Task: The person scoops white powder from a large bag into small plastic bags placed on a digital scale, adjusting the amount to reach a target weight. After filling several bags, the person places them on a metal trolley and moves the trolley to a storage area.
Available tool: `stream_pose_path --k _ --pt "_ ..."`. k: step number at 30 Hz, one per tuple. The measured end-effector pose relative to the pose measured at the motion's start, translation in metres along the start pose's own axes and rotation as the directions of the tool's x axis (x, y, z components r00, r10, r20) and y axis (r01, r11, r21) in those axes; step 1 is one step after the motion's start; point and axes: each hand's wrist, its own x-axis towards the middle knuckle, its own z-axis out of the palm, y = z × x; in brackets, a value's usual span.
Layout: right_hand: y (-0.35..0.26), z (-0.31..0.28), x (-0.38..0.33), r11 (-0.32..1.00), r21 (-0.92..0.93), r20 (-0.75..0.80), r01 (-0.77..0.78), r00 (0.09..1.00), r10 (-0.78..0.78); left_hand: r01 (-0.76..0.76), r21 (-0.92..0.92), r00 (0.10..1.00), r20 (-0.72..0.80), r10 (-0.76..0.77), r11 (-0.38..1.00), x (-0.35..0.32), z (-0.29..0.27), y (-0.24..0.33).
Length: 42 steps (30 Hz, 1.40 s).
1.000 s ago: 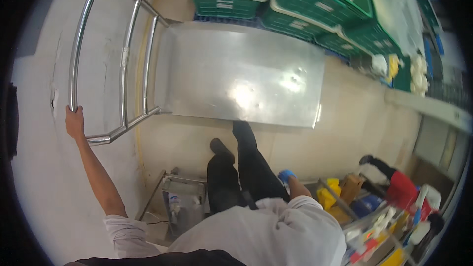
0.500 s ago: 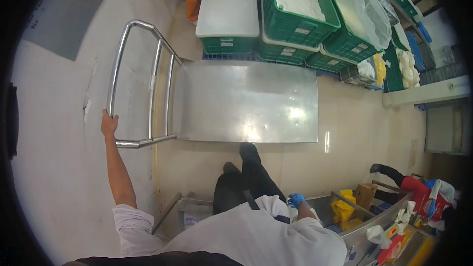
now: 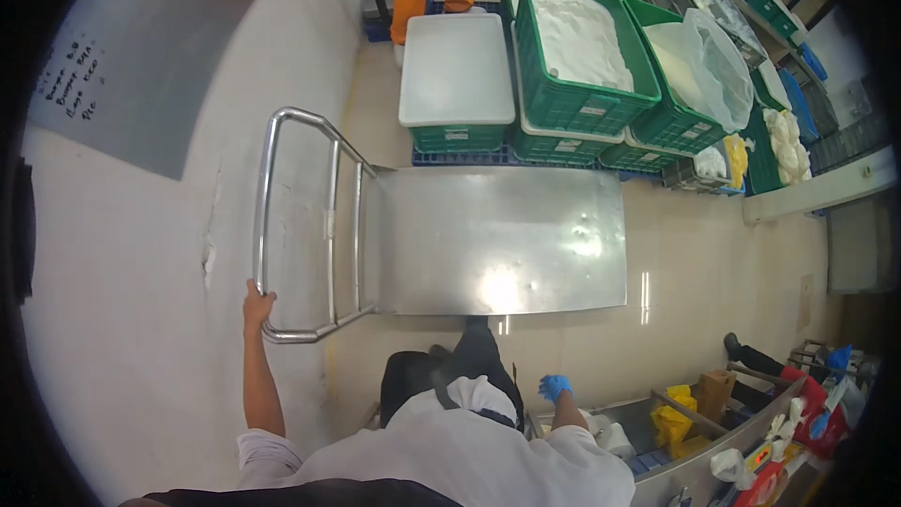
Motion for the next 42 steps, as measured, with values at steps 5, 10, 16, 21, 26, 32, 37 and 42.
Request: stream_pose_path --k 5,10,16,21,26,32,37,42 --pt "-0.128 0.105 -0.026 0.919 0.104 -0.073 0.38 0.924 -0.374 0.088 -0.346 0.917 0.395 0.06 0.934 0.043 -0.018 -0.008" --pt "-0.157 0.243 -0.08 0.706 0.207 -0.119 0.677 0.734 -0.669 -0.189 -0.627 0.826 0.314 0.468 0.755 0.099 -0.039 0.037" --pt "-0.077 0.397 -0.185 0.856 0.249 0.197 0.453 0.841 -0.503 0.127 -0.873 0.826 0.356 0.438 0.471 0.139 -0.01 0.065" --pt "-0.074 0.459 -0.184 0.84 -0.105 0.02 0.532 0.846 -0.533 0.113 -0.89 0.852 0.315 0.417 0.442 0.133 -0.011 0.053" --pt "-0.181 0.516 -0.244 0.662 -0.169 -0.186 0.73 0.636 -0.749 0.135 -0.89 0.892 0.301 0.338 0.434 0.088 0.007 0.035" --pt "-0.283 0.615 -0.315 0.557 0.023 -0.093 0.83 0.557 -0.825 0.139 -0.874 0.768 0.392 0.507 0.466 0.02 0.036 0.001" --pt "-0.314 0.656 -0.261 0.477 -0.442 -0.231 0.76 0.418 -0.879 -0.471 -0.64 0.198 0.594 0.78 0.607 0.005 0.078 -0.028" --pt "-0.329 0.622 -0.268 0.641 -0.526 -0.238 0.559 0.627 -0.742 -0.355 -0.688 -0.492 0.713 0.499 0.633 0.051 0.081 0.014"
